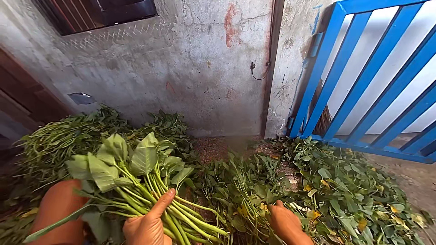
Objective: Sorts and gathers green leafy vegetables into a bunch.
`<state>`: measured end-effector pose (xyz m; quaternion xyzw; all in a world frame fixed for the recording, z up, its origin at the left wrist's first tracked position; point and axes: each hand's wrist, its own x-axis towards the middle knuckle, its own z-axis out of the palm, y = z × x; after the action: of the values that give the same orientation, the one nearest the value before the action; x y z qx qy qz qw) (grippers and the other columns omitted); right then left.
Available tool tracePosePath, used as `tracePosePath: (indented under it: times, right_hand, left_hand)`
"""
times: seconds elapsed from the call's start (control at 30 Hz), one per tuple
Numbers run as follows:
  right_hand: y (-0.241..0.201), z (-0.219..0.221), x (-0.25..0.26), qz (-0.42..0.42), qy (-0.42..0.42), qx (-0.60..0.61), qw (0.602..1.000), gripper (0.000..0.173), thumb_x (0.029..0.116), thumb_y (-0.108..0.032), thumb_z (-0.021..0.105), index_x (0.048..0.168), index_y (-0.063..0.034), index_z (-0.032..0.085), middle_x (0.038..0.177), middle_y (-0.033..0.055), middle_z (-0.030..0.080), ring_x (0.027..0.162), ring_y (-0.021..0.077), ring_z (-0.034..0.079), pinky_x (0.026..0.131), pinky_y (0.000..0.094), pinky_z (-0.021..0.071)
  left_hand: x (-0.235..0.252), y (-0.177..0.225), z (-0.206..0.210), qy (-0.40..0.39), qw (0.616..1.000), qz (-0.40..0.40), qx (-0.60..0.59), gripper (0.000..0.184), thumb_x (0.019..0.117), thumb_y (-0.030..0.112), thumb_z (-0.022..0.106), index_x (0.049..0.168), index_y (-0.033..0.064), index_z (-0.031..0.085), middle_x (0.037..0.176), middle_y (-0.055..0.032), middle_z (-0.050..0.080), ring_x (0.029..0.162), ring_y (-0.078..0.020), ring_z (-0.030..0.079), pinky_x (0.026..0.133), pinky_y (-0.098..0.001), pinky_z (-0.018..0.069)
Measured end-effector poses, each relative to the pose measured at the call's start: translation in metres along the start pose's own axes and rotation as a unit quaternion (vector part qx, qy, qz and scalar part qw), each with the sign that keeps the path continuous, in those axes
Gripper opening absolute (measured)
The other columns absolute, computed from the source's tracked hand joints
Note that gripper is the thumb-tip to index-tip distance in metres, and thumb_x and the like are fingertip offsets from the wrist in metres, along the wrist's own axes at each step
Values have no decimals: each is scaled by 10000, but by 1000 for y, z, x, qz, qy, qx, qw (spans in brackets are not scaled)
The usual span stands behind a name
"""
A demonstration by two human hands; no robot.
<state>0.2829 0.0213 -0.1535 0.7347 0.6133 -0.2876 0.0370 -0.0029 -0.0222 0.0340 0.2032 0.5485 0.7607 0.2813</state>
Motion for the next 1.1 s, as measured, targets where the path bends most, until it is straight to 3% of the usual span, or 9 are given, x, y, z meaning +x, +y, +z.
tracePosePath:
  times: [0.1,0.23,0.33,0.43,0.5,0.6,0.73,0.93,1.1]
  right_hand:
    - [-17,27,54,-17,-3,16,1000,378,1017,-355,533,1148,-54,721,1286,213,658,1164,402,655,924,625,530]
    - [-26,53,88,34,-27,27,999,373,1003,-348,549,1188,-67,709,1359,192,627,1231,379,628,959,604,531]
    - [-30,52,74,29,89,100,991,328,1008,-288,544,1209,-102,724,1293,174,655,1229,362,622,958,566,536]
    - [-35,45,45,-21,263,217,940,294,1003,-200,536,1157,-14,704,1120,202,704,1061,377,693,871,575,557]
    - [-31,42,34,-28,225,330,916,295,1019,-204,530,1178,0,670,1049,186,722,983,355,708,872,582,548]
    - [-29,40,21,-77,202,503,837,226,970,-149,612,1102,27,661,919,138,709,840,253,705,802,467,584]
    - [-46,21,-24,-157,208,611,748,152,947,-38,641,1075,44,641,901,118,730,817,202,735,779,361,629]
    - [-76,20,-79,-277,231,573,736,239,943,-30,667,1139,105,655,983,140,747,882,183,745,844,365,631]
    - [-80,32,-91,-365,301,420,775,152,946,-103,697,1039,10,737,980,131,746,931,218,725,880,429,595]
  left_hand:
    - [-3,-6,5,-36,999,-26,4,377,753,-191,735,1083,-98,577,776,-185,721,651,-266,731,607,-388,646]
    - [-8,-12,10,-75,996,-47,20,373,757,-198,731,1082,-107,570,779,-210,726,671,-296,741,629,-402,648]
    - [-10,-13,13,-76,995,-52,23,365,749,-203,733,1064,-104,576,765,-210,724,657,-302,738,617,-398,644]
    - [-12,-16,17,-62,996,-51,27,356,729,-205,743,1033,-103,587,747,-199,720,631,-280,729,595,-378,637]
    - [-14,-21,19,-53,997,-50,29,370,713,-211,753,1030,-113,589,751,-203,716,624,-284,725,582,-383,639]
    - [-18,-27,24,-50,997,-53,29,354,730,-201,757,1041,-128,603,798,-221,735,642,-295,731,596,-385,637]
    - [-22,-38,25,-60,995,-66,45,344,722,-175,790,1014,-129,614,774,-220,728,635,-301,728,597,-393,637]
    - [-26,-52,28,-106,989,-89,60,393,678,-174,815,1013,-127,615,772,-223,724,647,-310,734,607,-415,647]
    - [-23,-49,26,-152,982,-109,37,398,714,-172,801,1055,-140,597,785,-247,718,656,-327,731,626,-421,644]
